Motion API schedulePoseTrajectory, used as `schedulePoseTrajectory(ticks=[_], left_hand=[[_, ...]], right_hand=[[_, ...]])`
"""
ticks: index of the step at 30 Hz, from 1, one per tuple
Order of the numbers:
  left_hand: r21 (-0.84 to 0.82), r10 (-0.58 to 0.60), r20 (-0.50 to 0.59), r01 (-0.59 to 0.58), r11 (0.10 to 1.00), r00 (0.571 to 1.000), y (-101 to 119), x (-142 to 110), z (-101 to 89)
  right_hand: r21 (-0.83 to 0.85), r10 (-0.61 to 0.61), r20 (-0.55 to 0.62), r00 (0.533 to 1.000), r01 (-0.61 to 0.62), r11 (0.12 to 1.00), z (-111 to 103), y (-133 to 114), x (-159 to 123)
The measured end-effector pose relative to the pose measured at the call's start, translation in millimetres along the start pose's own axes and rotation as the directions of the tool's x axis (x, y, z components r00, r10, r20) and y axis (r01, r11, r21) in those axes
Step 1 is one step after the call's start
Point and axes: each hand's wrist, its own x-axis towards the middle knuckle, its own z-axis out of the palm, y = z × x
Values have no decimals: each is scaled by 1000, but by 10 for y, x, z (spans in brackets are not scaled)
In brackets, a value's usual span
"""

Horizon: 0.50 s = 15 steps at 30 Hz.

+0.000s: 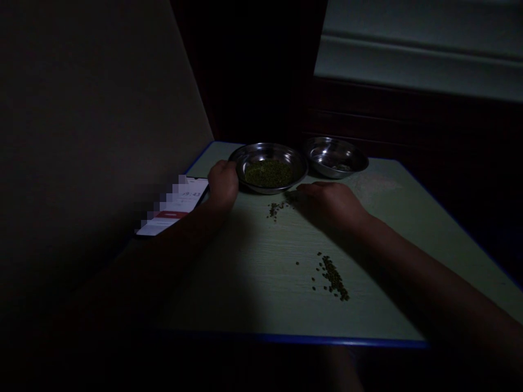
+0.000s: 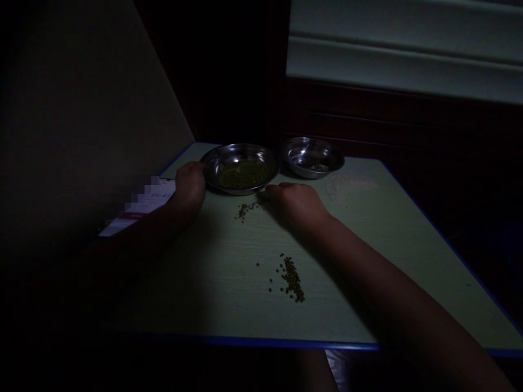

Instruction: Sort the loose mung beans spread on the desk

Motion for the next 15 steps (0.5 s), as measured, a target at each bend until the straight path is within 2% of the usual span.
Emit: schedulePoseTrajectory(ticks=[7, 11, 15], left_hand=[[-9, -2, 20, 2, 1000, 1000, -81, 77, -18], [-8, -16, 5, 17, 1000, 1000, -88, 88, -10], [-10, 21, -7, -21, 1000, 1000, -82, 78, -12]], right_hand=[[170, -79, -42, 996, 85, 982, 112, 74, -70], [285, -150, -32, 988, 153, 946, 72, 125, -206], [350, -198, -45, 979, 201, 915, 22, 133, -361]])
